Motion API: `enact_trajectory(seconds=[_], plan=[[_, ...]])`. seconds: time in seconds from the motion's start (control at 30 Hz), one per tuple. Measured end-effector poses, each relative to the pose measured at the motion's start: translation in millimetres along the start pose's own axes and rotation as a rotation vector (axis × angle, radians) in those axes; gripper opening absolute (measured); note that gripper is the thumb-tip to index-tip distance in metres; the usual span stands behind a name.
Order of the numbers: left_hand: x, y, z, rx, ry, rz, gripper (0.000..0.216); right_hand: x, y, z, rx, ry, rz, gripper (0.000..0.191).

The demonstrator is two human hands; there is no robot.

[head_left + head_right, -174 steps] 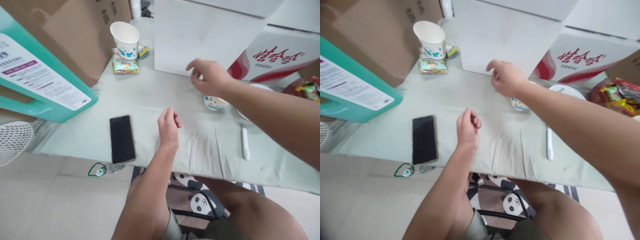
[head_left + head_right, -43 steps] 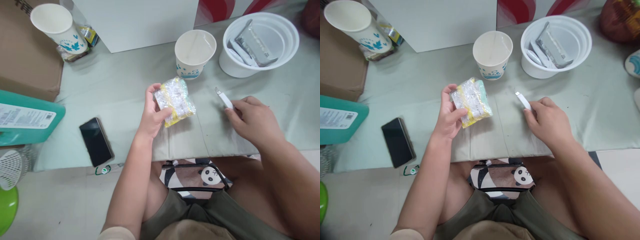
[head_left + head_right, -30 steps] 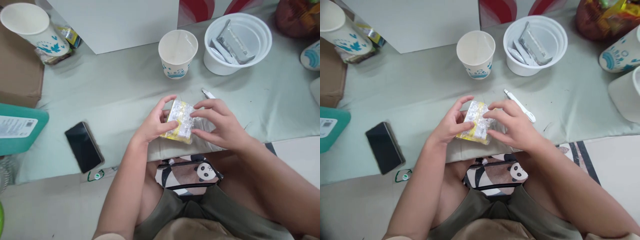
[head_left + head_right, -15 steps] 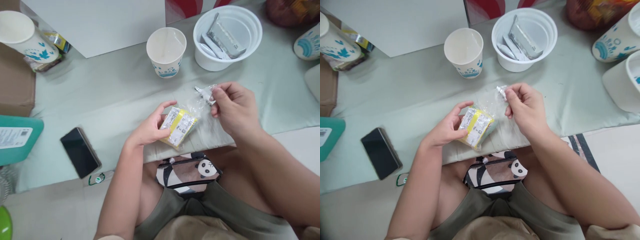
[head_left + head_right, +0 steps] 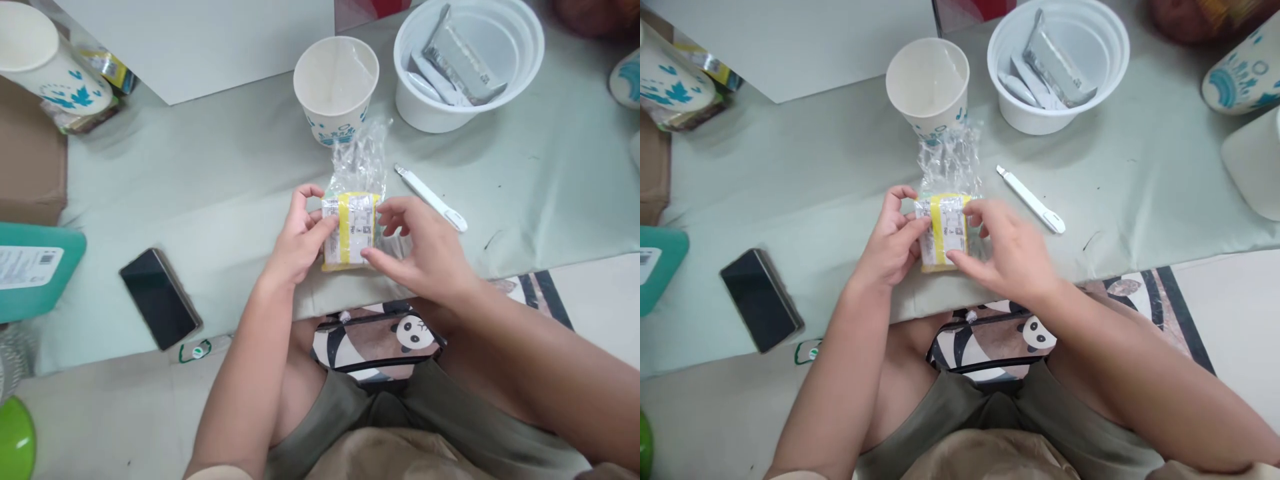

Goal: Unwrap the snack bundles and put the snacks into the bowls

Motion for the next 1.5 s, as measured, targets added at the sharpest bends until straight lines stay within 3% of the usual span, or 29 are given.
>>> enact_trajectory(seconds=[0.07, 0.23, 0.3, 0.47, 0.6, 0.73, 0.8, 0.9, 0.97, 1.03, 1.17, 1.43, 1.5], plan=[[-3, -1, 0, 0.031, 0.026, -0.068, 0.056, 9, 4, 1, 0.019, 0.029, 0.064, 0.037], [-10, -1, -1, 0.081, 0.023, -0.196, 0.058, 10, 3, -4, 0.072, 0.022, 0.096, 0.018], [-18, -3, -2, 0.114, 0.011, -0.266, 0.056, 7, 2, 2, -0.001, 0.022, 0.099, 0.010], [-48, -9, 3, 0.204, -0.045, -0.431, 0.051, 6, 5, 26, -0.310, 0.009, 0.191, 0.014], [-60, -10, 4, 0.272, -0.142, -0.429, 0.049, 18, 12, 34, -0.433, 0.089, 0.418, 0.020], [-49, -6, 3, 0.244, -0.176, -0.336, 0.051, 24, 15, 31, -0.441, 0.102, 0.593, 0.025], [-40, -3, 1, 0.221, -0.186, -0.287, 0.053, 18, 9, 27, -0.377, 0.021, 0.525, 0.020], [-24, 1, -3, 0.220, -0.209, -0.215, 0.052, 0, -5, 13, -0.188, -0.032, 0.206, 0.004], [-13, 3, -3, 0.220, -0.253, -0.157, 0.048, -6, -9, 4, -0.096, -0.031, 0.057, 0.021], [-5, 4, -3, 0.225, -0.317, -0.103, 0.043, -4, -10, -3, -0.044, -0.028, 0.039, 0.027], [1, 4, -3, 0.259, -0.426, -0.079, 0.027, 2, -11, -12, 0.023, -0.003, 0.082, 0.006], [-8, 6, -13, 0.364, -0.652, -0.241, 0.021, -9, -11, -16, 0.044, 0.005, -0.017, 0.004], [-11, 7, -16, 0.411, -0.682, -0.296, 0.024, -9, -11, -17, 0.059, 0.002, -0.034, 0.013]])
Point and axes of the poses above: each hand's wrist, its own y-axis away from the middle knuckle, its own x-axis out of the palm, z = x × y, the point moved 6 cm from there along -y, towards the middle knuckle, and after that the axes turned 4 degrees about -y, right-handed, at the moved point
